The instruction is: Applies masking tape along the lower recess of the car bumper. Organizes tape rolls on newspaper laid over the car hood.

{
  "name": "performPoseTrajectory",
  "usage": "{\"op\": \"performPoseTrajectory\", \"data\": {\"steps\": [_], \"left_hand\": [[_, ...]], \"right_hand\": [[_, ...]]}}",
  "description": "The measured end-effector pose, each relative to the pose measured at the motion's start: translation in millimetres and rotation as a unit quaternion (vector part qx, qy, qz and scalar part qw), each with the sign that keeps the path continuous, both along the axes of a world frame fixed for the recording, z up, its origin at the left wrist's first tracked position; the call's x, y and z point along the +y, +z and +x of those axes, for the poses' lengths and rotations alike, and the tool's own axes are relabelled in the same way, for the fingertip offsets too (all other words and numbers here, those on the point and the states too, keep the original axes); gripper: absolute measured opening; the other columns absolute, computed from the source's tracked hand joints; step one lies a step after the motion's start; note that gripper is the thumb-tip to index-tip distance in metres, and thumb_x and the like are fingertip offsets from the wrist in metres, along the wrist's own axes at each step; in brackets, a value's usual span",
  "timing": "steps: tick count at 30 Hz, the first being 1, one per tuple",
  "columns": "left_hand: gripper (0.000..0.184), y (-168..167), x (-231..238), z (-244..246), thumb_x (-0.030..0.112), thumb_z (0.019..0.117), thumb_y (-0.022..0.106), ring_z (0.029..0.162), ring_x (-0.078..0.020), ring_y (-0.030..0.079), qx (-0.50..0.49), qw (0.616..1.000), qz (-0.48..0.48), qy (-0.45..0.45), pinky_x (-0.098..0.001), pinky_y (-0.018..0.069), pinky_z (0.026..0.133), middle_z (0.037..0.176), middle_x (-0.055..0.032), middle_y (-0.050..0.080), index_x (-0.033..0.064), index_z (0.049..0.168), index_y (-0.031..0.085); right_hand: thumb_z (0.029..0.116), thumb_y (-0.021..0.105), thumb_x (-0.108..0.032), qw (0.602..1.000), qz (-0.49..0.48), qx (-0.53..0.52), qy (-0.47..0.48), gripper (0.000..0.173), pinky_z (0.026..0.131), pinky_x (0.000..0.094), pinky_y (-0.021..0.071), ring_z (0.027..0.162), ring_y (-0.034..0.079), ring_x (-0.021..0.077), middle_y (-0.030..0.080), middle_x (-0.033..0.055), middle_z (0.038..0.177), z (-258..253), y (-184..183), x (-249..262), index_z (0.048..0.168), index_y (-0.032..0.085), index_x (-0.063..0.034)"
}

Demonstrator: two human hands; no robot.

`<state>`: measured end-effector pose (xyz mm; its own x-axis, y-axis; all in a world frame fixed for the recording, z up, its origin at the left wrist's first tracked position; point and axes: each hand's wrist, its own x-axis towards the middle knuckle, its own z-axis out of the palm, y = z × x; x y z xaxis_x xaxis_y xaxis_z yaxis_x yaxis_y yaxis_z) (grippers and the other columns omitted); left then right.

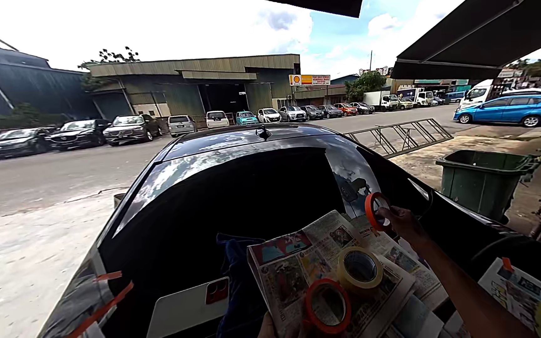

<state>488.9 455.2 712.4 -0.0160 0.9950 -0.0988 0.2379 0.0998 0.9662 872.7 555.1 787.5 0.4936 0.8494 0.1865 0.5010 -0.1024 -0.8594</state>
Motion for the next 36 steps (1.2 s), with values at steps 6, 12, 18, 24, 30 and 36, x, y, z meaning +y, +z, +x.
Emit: {"op": "performPoseTrajectory", "data": {"steps": [6,12,18,24,30,36], "left_hand": [[0.053,10,-5,27,0.024,0.0969,0.067,0.130,-0.0435,0.045,0.067,0.997,-0.007,0.029,-0.0511,0.0427,0.106,0.146,-0.0355,0.036,-0.0060,0.139,0.054],[0.064,3,7,18,0.000,0.0915,0.064,0.114,-0.0250,0.064,-0.098,0.995,-0.012,-0.012,-0.0436,0.0544,0.097,0.129,-0.0232,0.060,-0.0025,0.149,0.036],[0.046,17,26,23,0.021,0.0918,0.068,0.119,-0.0387,0.060,0.151,0.983,0.024,-0.103,-0.0569,0.0476,0.101,0.125,-0.0255,0.062,-0.0050,0.129,0.063],[0.056,33,47,58,0.054,0.0930,0.063,0.139,-0.0400,0.042,0.355,0.924,-0.035,-0.138,-0.0535,0.0418,0.106,0.151,-0.0234,0.043,0.0120,0.131,0.069],[0.063,2,56,14,0.053,0.1009,0.050,0.114,-0.0390,0.059,0.194,0.949,0.237,0.075,-0.0552,0.0505,0.093,0.127,-0.0191,0.063,0.0095,0.147,0.056],[0.080,-1,75,-40,0.026,0.0874,0.068,0.147,-0.0335,0.037,0.466,0.861,0.151,-0.135,-0.0640,0.0131,0.120,0.151,-0.0111,0.052,0.0143,0.160,0.037]], "right_hand": [[0.1004,0.059,-0.052,0.960,-0.168,-0.107,0.195,0.048,0.081,0.0473,0.0513,0.085,0.065,0.0219,0.068,0.0106,0.092,-92,-17,43,0.100,0.072,-0.0053],[0.0952,0.052,-0.071,0.973,-0.150,-0.166,0.053,0.067,0.105,0.0556,0.0459,0.121,0.062,0.0313,0.068,0.0123,0.127,-17,-23,26,0.135,0.068,-0.0187],[0.0977,0.051,-0.067,0.931,-0.291,-0.215,-0.053,0.076,0.112,0.0633,0.0361,0.144,0.037,0.0455,0.042,0.0223,0.156,33,-72,-34,0.149,0.054,-0.0112],[0.0969,0.054,-0.066,0.952,-0.266,-0.145,-0.033,0.076,0.107,0.0571,0.0446,0.126,0.059,0.0401,0.062,0.0252,0.133,38,-75,-42,0.141,0.056,-0.0042],[0.1007,0.046,-0.065,0.961,-0.249,-0.116,-0.041,0.075,0.109,0.0614,0.0410,0.131,0.056,0.0433,0.061,0.0288,0.135,37,-68,-57,0.138,0.061,-0.0021],[0.0810,0.082,-0.055,0.935,-0.318,-0.155,0.019,0.094,0.111,0.0580,0.0414,0.133,0.052,0.0443,0.055,0.0294,0.141,45,-77,-70,0.150,0.048,-0.0014]]}}
